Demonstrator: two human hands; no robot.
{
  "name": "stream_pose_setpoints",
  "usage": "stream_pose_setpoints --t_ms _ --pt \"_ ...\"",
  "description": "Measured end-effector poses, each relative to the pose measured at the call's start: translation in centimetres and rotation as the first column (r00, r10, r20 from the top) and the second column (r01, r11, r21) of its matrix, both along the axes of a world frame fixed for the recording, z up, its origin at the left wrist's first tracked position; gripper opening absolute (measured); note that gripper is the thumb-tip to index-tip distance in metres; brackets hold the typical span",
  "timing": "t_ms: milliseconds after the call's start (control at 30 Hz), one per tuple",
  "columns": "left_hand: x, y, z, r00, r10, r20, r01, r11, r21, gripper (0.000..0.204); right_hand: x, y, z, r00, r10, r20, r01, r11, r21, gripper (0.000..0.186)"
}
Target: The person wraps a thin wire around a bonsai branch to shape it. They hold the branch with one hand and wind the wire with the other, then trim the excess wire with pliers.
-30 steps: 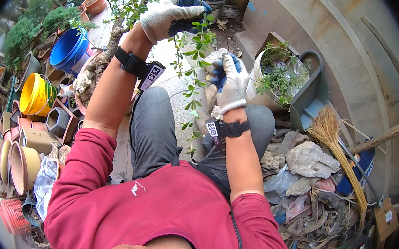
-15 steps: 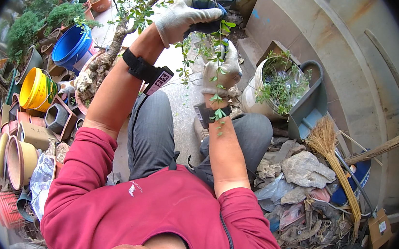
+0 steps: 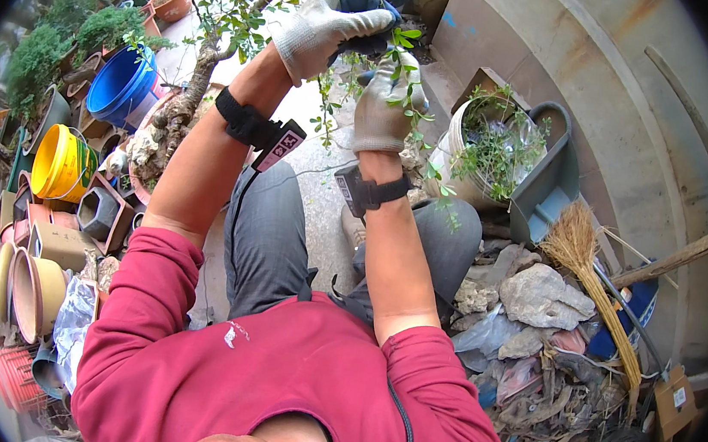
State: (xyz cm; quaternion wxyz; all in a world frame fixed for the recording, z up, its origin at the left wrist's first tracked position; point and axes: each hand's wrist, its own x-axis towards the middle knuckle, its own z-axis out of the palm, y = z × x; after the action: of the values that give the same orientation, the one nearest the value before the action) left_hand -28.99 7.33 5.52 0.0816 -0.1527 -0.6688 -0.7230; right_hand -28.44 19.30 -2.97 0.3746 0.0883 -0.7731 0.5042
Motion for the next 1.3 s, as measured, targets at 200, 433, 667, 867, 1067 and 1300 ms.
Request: stream_pose_setpoints --t_ms 200,433,667,867,1067,1300 --pt "-0.2 -0.5 -0.1 1.0 0.001 -0.009 -0.001 0.998 -0.062 0.022 0.5 1.0 1.0 0.915 0.4 -0.048 -0.399 0.916 0.037 0.027" --pt "-0.7 -1.3 -0.4 0.996 -0.062 -0.059 0.056 0.993 -0.102 0.023 1.1 3.6 2.0 0.087 0.996 0.011 -0.523 0.055 -0.85 0.027" --pt "-0.7 -1.7 -1.0 0.993 -0.121 -0.003 0.121 0.991 -0.053 0.023 -0.2 4.1 -0.2 -0.365 0.784 -0.502 -0.317 -0.612 -0.725 0.032" --pt "-0.3 -2.2 -1.3 0.992 -0.125 -0.007 0.125 0.992 -0.018 0.025 0.2 3.6 -1.3 -0.443 0.639 -0.629 -0.272 -0.765 -0.584 0.034" --pt "0.0 -1.5 -1.1 0.98 -0.196 0.019 0.197 0.98 -0.028 0.029 1.7 4.2 -2.2 -0.374 0.668 -0.644 -0.228 -0.739 -0.634 0.034" --pt "0.7 -0.8 -1.2 0.981 -0.19 0.038 0.191 0.981 -0.013 0.034 1.7 4.8 -2.2 -0.366 0.678 -0.638 -0.207 -0.727 -0.654 0.032"
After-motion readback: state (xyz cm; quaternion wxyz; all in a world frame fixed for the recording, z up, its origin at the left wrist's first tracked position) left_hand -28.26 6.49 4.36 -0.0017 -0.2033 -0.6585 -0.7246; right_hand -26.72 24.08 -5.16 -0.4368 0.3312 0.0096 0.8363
